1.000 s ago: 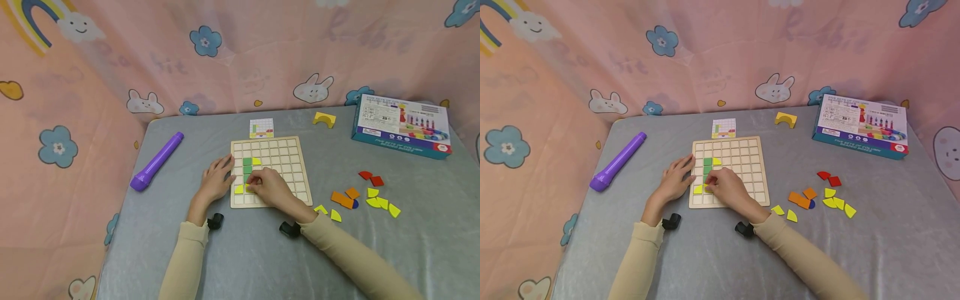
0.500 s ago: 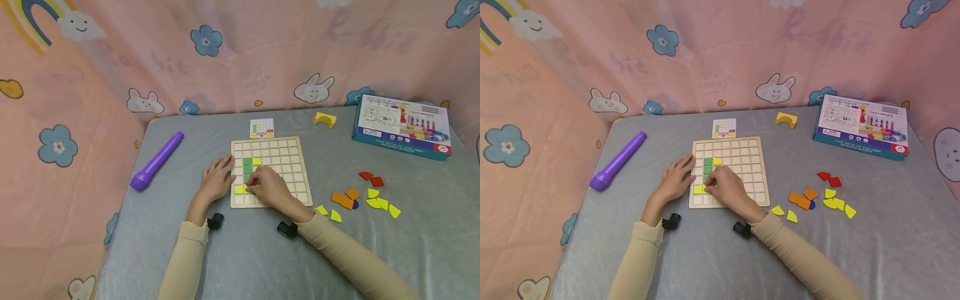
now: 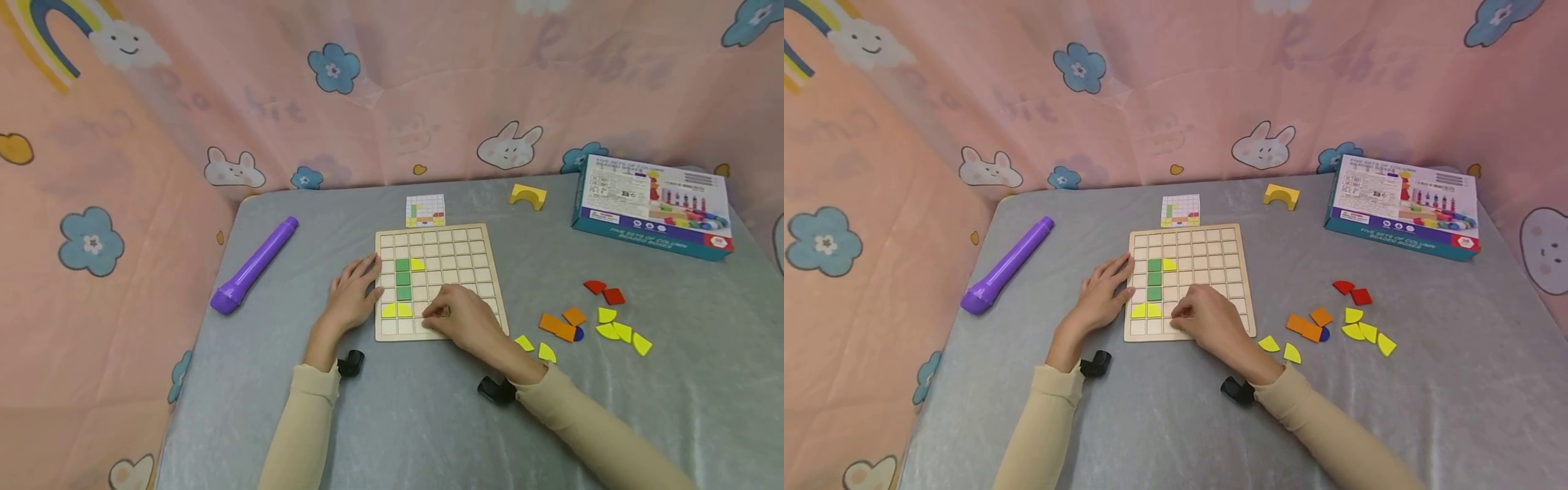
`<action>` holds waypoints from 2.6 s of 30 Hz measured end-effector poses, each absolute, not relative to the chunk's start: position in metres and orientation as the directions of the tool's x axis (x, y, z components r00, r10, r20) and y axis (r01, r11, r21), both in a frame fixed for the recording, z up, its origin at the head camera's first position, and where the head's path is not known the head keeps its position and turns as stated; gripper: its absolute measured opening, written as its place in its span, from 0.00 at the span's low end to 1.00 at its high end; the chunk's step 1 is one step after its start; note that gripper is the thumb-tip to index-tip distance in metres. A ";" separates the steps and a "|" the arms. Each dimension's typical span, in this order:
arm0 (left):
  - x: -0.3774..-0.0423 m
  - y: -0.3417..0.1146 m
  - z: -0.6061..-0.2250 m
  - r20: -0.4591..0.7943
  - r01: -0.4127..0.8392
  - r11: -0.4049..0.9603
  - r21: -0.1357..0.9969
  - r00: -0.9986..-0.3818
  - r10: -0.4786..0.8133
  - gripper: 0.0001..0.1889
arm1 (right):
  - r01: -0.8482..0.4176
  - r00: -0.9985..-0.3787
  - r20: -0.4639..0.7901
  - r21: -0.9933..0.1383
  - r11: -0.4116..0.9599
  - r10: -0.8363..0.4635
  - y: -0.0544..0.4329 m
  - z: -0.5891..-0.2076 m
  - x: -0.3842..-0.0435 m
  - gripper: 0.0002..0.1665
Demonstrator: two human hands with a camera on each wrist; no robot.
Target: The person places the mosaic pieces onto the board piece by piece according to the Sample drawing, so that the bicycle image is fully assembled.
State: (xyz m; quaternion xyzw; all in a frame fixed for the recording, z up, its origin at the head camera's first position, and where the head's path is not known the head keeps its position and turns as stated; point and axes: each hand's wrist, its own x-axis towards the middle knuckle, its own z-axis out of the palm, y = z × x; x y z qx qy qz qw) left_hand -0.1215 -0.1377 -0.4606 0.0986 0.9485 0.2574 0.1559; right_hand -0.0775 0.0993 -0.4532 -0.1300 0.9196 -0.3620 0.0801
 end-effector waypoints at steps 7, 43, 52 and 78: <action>-0.121 -0.138 -0.459 -0.250 0.105 0.848 0.519 -0.931 0.268 0.34 | -0.185 -0.954 -0.060 -0.658 0.730 -0.295 0.142 -0.450 -0.053 0.09; -0.122 -0.139 -0.460 -0.236 0.116 0.839 0.532 -0.931 0.279 0.34 | -0.110 -0.993 0.027 -0.590 0.800 -0.117 0.203 -0.448 -0.012 0.11; -0.121 -0.139 -0.460 -0.241 0.112 0.842 0.528 -0.931 0.274 0.34 | -0.235 -0.963 0.074 -0.699 0.675 -0.259 0.154 -0.442 -0.037 0.10; -0.122 -0.138 -0.460 -0.234 0.116 0.845 0.521 -0.933 0.273 0.33 | -0.243 -0.919 -0.034 -0.736 0.632 -0.393 0.043 -0.460 -0.085 0.06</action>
